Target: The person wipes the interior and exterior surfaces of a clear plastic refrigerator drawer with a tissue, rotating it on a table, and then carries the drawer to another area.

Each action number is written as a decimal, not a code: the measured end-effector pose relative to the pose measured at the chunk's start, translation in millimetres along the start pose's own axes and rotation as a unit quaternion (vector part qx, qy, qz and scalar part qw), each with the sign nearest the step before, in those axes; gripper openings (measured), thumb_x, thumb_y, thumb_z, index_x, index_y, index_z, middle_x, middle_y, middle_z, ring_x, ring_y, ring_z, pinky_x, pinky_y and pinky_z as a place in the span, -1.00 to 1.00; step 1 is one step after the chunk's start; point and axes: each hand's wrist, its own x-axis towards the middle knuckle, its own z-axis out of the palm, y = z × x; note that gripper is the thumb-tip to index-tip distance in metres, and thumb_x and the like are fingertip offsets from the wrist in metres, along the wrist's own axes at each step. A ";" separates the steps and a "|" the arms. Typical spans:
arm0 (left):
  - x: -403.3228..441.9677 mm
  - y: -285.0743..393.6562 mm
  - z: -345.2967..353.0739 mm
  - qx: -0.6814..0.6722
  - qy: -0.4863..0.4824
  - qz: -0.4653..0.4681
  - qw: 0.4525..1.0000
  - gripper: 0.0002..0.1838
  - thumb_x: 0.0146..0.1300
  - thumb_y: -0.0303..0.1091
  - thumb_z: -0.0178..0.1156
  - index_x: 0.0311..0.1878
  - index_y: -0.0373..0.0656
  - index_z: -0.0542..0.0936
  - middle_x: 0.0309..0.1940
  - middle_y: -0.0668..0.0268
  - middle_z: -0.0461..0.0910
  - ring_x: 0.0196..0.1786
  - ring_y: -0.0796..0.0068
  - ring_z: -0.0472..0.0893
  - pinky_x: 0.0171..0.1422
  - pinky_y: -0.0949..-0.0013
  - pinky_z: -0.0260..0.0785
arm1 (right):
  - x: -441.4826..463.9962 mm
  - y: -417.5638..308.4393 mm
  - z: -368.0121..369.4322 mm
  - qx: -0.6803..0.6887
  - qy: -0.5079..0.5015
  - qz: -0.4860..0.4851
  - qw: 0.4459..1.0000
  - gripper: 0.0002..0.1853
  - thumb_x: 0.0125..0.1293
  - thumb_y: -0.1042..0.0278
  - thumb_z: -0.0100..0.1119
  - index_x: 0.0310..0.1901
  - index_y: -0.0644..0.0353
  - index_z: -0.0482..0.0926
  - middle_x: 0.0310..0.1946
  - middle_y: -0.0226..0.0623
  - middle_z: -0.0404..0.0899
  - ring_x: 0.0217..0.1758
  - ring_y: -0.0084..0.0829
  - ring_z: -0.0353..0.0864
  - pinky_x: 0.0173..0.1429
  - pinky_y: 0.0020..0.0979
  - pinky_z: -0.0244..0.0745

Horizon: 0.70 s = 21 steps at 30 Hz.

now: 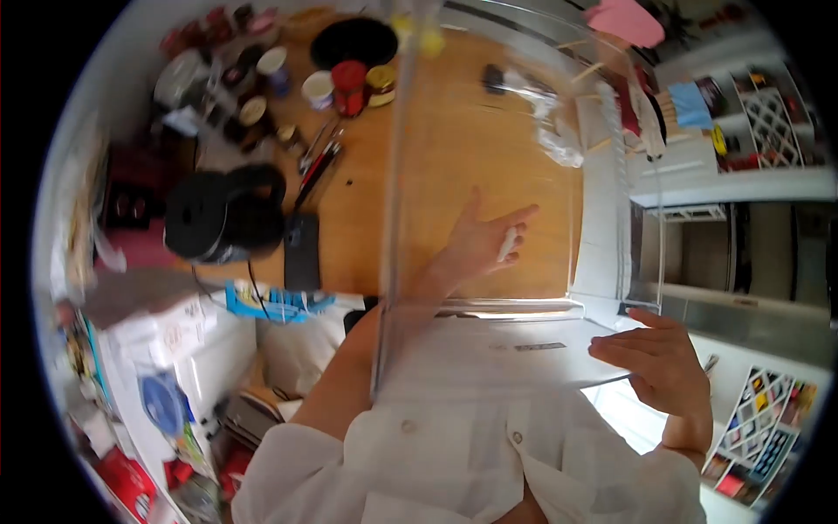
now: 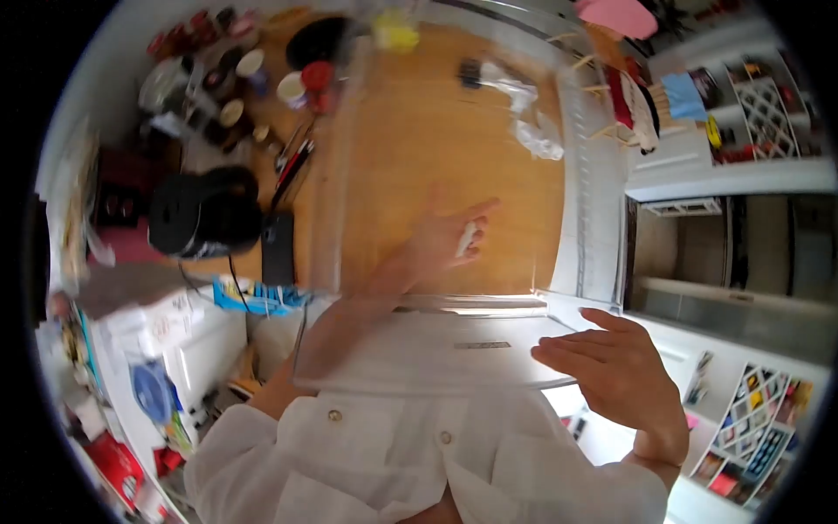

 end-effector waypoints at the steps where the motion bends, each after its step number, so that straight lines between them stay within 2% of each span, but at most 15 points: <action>1: 1.2 5.2 4.3 0.004 0.001 0.006 1.000 0.01 0.15 0.57 -0.27 0.42 -0.09 0.25 -0.26 0.44 0.46 -0.24 0.49 0.41 -0.16 0.36 0.20 | -4.3 -1.8 1.3 -0.022 0.013 0.001 1.000 -0.61 -0.04 0.63 0.22 -0.16 -0.04 0.69 -0.24 -0.45 0.72 -0.10 -0.50 0.70 0.22 -0.21 0.48; 4: 1.9 12.4 33.2 0.006 0.025 0.024 0.999 0.04 0.14 0.59 -0.28 0.45 -0.10 0.21 -0.21 0.41 0.44 -0.23 0.47 0.39 -0.14 0.35 0.21 | -18.2 -3.0 6.1 -0.025 0.053 -0.007 0.998 -0.63 -0.03 0.61 0.24 -0.16 -0.04 0.69 -0.22 -0.48 0.72 -0.08 -0.52 0.69 0.22 -0.19 0.48; 5: 3.8 14.4 44.9 0.007 0.036 0.034 0.999 0.06 0.13 0.59 -0.28 0.46 -0.10 0.19 -0.18 0.41 0.43 -0.23 0.46 0.38 -0.13 0.34 0.21 | -20.6 -4.9 3.3 -0.029 0.038 -0.010 0.999 -0.65 0.00 0.59 0.25 -0.16 -0.05 0.69 -0.19 -0.47 0.71 -0.05 -0.52 0.68 0.22 -0.19 0.48; 8: 10.1 23.8 62.2 0.079 0.030 0.051 0.995 0.08 0.12 0.61 -0.31 0.47 -0.11 0.14 -0.14 0.40 0.41 -0.22 0.46 0.37 -0.13 0.35 0.23 | -28.5 -0.4 10.5 -0.028 0.070 -0.021 0.997 -0.67 0.04 0.54 0.28 -0.13 -0.05 0.68 -0.17 -0.45 0.71 -0.05 -0.52 0.68 0.23 -0.19 0.47; 11: 16.6 31.6 70.5 0.123 -0.029 0.050 0.991 0.12 0.13 0.62 -0.29 0.51 -0.15 0.04 -0.08 0.39 0.41 -0.14 0.45 0.39 -0.11 0.38 0.25 | -34.6 4.4 14.1 -0.016 0.072 -0.025 0.997 -0.68 0.05 0.37 0.36 -0.10 -0.02 0.66 -0.14 -0.41 0.70 -0.02 -0.48 0.67 0.26 -0.18 0.44; 14: 22.0 36.5 85.7 0.140 0.003 0.031 0.990 0.13 0.10 0.65 -0.40 0.48 -0.13 0.12 -0.16 0.43 0.36 -0.19 0.48 0.35 -0.13 0.39 0.24 | -34.9 5.5 5.4 0.058 0.052 -0.030 0.997 -0.66 0.08 0.21 0.39 -0.07 0.01 0.66 -0.09 -0.41 0.68 0.01 -0.47 0.65 0.30 -0.17 0.37; 15: 23.9 38.7 84.9 0.141 -0.013 0.025 0.990 0.15 0.08 0.66 -0.38 0.49 -0.14 0.08 -0.13 0.43 0.37 -0.17 0.48 0.35 -0.11 0.38 0.25 | -36.8 13.4 5.6 0.111 0.039 -0.056 0.991 -0.56 0.09 0.00 0.40 -0.08 0.09 0.66 -0.02 -0.28 0.63 0.11 -0.34 0.59 0.35 -0.15 0.28; 17: 26.1 43.1 79.6 0.139 -0.045 0.013 0.989 0.20 0.05 0.68 -0.33 0.51 -0.16 0.01 -0.08 0.44 0.38 -0.13 0.49 0.35 -0.08 0.37 0.27 | -42.4 30.8 7.2 0.177 0.200 -0.095 0.959 -0.39 0.06 -0.09 0.40 0.07 0.12 0.57 0.12 -0.17 0.52 0.24 -0.23 0.48 0.36 -0.12 0.24; 18: 26.2 45.3 80.7 0.165 -0.031 0.019 0.986 0.20 0.04 0.69 -0.34 0.52 -0.15 0.00 -0.08 0.44 0.38 -0.13 0.50 0.35 -0.08 0.37 0.27 | -45.3 37.6 10.4 0.209 0.277 -0.114 0.931 -0.31 0.05 -0.14 0.40 0.14 0.14 0.53 0.19 -0.11 0.47 0.30 -0.18 0.43 0.37 -0.11 0.21; 20: 26.5 49.8 82.9 0.217 -0.002 0.030 0.976 0.21 0.03 0.70 -0.34 0.52 -0.14 0.00 -0.08 0.46 0.37 -0.14 0.50 0.34 -0.07 0.38 0.26 | -48.6 47.5 21.0 0.118 0.494 0.066 0.859 -0.01 -0.01 -0.21 0.41 0.38 0.16 0.24 0.39 -0.04 0.19 0.44 -0.05 0.19 0.39 -0.07 0.16; 21: 26.9 49.8 85.5 0.219 -0.001 0.025 0.975 0.22 0.02 0.71 -0.35 0.52 -0.14 0.00 -0.09 0.46 0.37 -0.13 0.50 0.34 -0.08 0.38 0.26 | -44.7 55.3 20.1 0.169 0.466 0.112 0.861 0.05 0.00 -0.19 0.41 0.43 0.15 0.11 0.42 -0.07 0.11 0.47 -0.06 0.14 0.40 -0.06 0.15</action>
